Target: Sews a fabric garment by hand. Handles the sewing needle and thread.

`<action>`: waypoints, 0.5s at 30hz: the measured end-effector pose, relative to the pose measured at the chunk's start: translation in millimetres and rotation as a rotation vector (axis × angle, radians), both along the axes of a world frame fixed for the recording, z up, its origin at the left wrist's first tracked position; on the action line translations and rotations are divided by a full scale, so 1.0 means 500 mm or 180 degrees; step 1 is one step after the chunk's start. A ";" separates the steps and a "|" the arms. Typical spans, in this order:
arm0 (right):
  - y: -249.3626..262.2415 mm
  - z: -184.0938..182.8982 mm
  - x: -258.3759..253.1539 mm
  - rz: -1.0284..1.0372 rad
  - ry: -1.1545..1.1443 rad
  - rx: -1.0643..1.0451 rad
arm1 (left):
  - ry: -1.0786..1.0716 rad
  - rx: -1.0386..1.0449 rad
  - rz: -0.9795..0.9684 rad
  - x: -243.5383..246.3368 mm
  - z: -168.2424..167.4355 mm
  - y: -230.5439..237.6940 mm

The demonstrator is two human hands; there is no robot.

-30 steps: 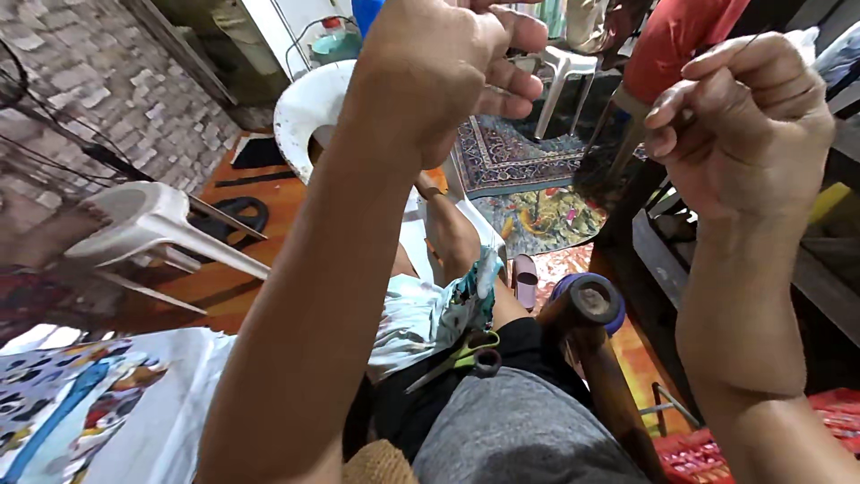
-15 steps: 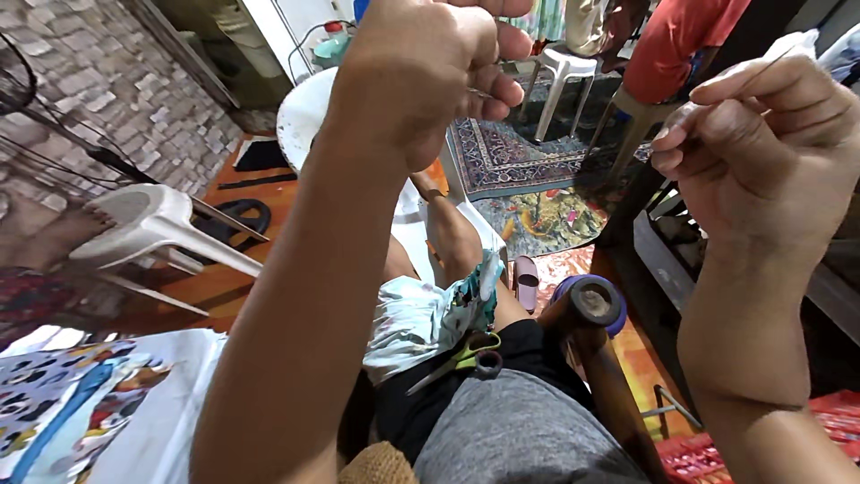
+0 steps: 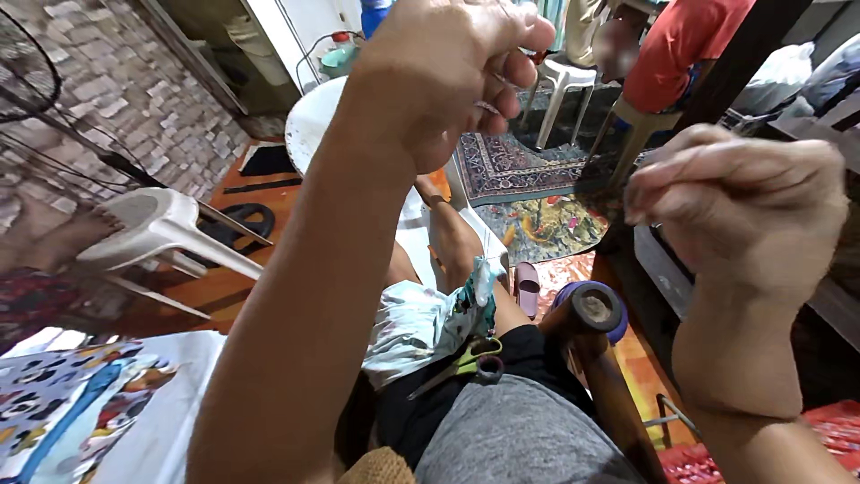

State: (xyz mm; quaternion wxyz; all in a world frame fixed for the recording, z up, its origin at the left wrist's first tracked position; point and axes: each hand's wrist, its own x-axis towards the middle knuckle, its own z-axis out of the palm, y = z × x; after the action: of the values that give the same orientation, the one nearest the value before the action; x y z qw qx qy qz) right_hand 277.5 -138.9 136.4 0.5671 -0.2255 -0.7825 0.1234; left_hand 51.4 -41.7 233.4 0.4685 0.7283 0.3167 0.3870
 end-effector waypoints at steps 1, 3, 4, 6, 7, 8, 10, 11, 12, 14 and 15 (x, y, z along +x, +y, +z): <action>0.000 -0.005 -0.011 -0.0037 -0.0104 -0.0047 | 0.0022 -0.0027 -0.0045 0.002 0.001 -0.002; 0.004 -0.016 -0.042 -0.0138 -0.0222 -0.0309 | 0.0084 -0.0137 -0.0087 0.007 0.004 -0.009; 0.009 -0.023 -0.059 -0.0197 -0.0250 -0.0523 | 0.0127 -0.0178 -0.0105 0.008 0.005 -0.013; 0.027 -0.036 -0.091 -0.0315 -0.0250 -0.1010 | 0.0163 -0.0203 -0.0111 0.010 0.004 -0.019; 0.038 -0.042 -0.105 -0.0407 -0.0256 -0.1224 | 0.0158 -0.0200 -0.0120 0.011 0.002 -0.020; 0.048 -0.046 -0.119 -0.0530 -0.0246 -0.1425 | 0.0137 -0.0201 -0.0133 0.011 0.001 -0.020; 0.068 -0.052 -0.140 -0.0785 -0.0180 -0.1629 | 0.0112 -0.0205 -0.0186 0.011 -0.001 -0.019; 0.076 -0.056 -0.149 -0.0844 -0.0097 -0.1629 | 0.0114 -0.0214 -0.0194 0.010 -0.002 -0.019; 0.081 -0.058 -0.155 -0.0875 0.0007 -0.1588 | 0.0103 -0.0232 -0.0191 0.009 -0.002 -0.019; 0.089 -0.064 -0.164 -0.0907 0.0253 -0.1390 | 0.0062 -0.0254 -0.0170 0.007 -0.005 -0.018; 0.093 -0.067 -0.166 -0.0919 0.0401 -0.1266 | 0.0027 -0.0262 -0.0148 0.005 -0.007 -0.017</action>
State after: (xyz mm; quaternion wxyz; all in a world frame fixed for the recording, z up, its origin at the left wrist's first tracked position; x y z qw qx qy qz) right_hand 194.4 -92.4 102.9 0.5710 -0.4340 -0.6656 0.2064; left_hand 54.1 -50.3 230.1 0.5056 0.7173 0.3173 0.3596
